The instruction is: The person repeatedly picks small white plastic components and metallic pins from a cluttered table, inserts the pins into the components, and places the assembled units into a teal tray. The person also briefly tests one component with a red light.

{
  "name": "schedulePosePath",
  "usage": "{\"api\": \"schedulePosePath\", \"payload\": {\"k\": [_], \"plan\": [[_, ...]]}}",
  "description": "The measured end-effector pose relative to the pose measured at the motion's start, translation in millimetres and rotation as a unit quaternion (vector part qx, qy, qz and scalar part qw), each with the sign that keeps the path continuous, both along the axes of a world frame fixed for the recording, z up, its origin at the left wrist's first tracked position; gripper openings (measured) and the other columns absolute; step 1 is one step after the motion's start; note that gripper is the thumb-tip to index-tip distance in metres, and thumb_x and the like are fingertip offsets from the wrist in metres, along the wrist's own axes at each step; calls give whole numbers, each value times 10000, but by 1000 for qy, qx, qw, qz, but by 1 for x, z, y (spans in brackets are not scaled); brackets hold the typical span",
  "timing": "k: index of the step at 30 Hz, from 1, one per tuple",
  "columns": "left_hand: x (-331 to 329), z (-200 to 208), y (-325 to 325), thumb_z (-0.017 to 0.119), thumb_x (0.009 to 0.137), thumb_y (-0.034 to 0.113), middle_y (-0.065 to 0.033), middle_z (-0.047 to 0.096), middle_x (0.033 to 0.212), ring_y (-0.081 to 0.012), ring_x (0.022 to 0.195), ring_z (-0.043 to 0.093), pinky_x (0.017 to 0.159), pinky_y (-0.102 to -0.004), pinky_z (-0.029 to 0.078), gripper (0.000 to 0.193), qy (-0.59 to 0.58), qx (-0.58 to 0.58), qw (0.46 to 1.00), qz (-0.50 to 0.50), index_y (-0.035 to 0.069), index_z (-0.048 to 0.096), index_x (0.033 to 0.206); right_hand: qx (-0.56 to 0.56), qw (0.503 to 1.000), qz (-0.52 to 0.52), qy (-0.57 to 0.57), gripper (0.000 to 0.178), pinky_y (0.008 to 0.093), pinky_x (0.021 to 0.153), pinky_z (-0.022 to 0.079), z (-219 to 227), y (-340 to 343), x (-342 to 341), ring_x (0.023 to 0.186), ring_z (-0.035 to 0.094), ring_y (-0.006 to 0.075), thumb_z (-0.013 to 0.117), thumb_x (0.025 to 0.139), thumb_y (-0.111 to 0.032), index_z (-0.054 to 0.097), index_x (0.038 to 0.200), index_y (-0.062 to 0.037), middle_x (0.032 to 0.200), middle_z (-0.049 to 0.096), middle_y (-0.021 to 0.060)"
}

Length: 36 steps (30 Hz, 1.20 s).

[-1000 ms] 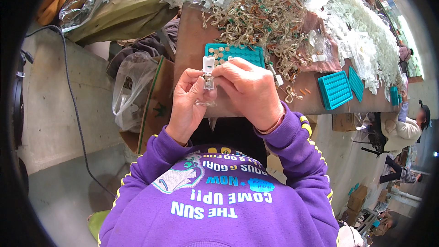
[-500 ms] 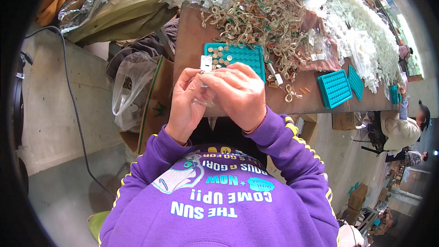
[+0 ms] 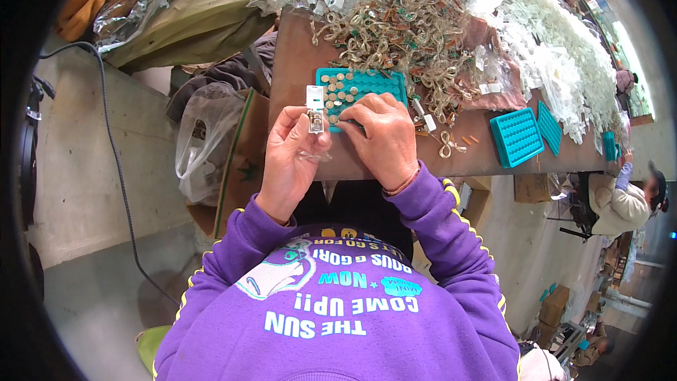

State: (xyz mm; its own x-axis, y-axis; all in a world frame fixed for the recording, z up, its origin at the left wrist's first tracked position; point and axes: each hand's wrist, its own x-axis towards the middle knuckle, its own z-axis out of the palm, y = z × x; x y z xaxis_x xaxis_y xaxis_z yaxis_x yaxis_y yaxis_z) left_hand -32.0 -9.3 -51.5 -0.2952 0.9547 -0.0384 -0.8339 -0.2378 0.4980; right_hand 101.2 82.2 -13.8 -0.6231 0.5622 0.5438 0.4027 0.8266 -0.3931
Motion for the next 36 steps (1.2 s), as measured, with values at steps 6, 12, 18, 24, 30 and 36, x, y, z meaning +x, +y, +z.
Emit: {"api": "schedulePosePath", "payload": {"k": [6,12,18,24,30,36], "plan": [[1,2,-1,600,965,112,-64,651,927,-138,754,640,677,-268,529,94,22,-5,1000,-9,63,557,1032,-122,983,17,137,139,265,579,524,19,-5,-3,654,645,173,744,739,1,693,861,-40,835,646,85],[0,2,-2,606,960,105,-59,651,948,-134,761,646,683,-269,537,89,41,1,999,-15,65,565,1027,-114,986,48,110,137,276,658,535,24,-13,-12,739,659,192,738,740,18,677,860,-6,835,652,91],[1,3,-4,605,962,116,-58,651,964,-134,756,649,682,-270,542,88,49,-11,999,-20,67,563,1023,-154,982,85,68,128,281,655,530,30,-8,-8,742,656,204,718,755,29,670,871,3,821,649,95],[0,0,-2,598,970,132,-60,655,949,-134,757,654,682,-266,545,101,20,12,1000,-3,62,550,1026,-52,993,72,78,166,328,627,529,21,-15,-13,708,656,262,718,735,-28,677,894,-48,811,653,82],[1,-2,-2,597,971,132,-63,660,952,-129,757,657,701,-259,553,103,-12,13,1000,11,60,552,1029,44,988,126,71,275,367,711,555,6,-8,-11,797,692,278,717,701,-50,697,974,-32,941,704,105],[3,2,-2,614,961,136,-78,660,985,-140,784,653,716,-264,548,123,15,7,1000,13,59,560,1040,-44,987,83,132,330,321,763,542,4,-20,-13,836,696,222,705,748,-28,688,1078,-25,940,707,107]]}}
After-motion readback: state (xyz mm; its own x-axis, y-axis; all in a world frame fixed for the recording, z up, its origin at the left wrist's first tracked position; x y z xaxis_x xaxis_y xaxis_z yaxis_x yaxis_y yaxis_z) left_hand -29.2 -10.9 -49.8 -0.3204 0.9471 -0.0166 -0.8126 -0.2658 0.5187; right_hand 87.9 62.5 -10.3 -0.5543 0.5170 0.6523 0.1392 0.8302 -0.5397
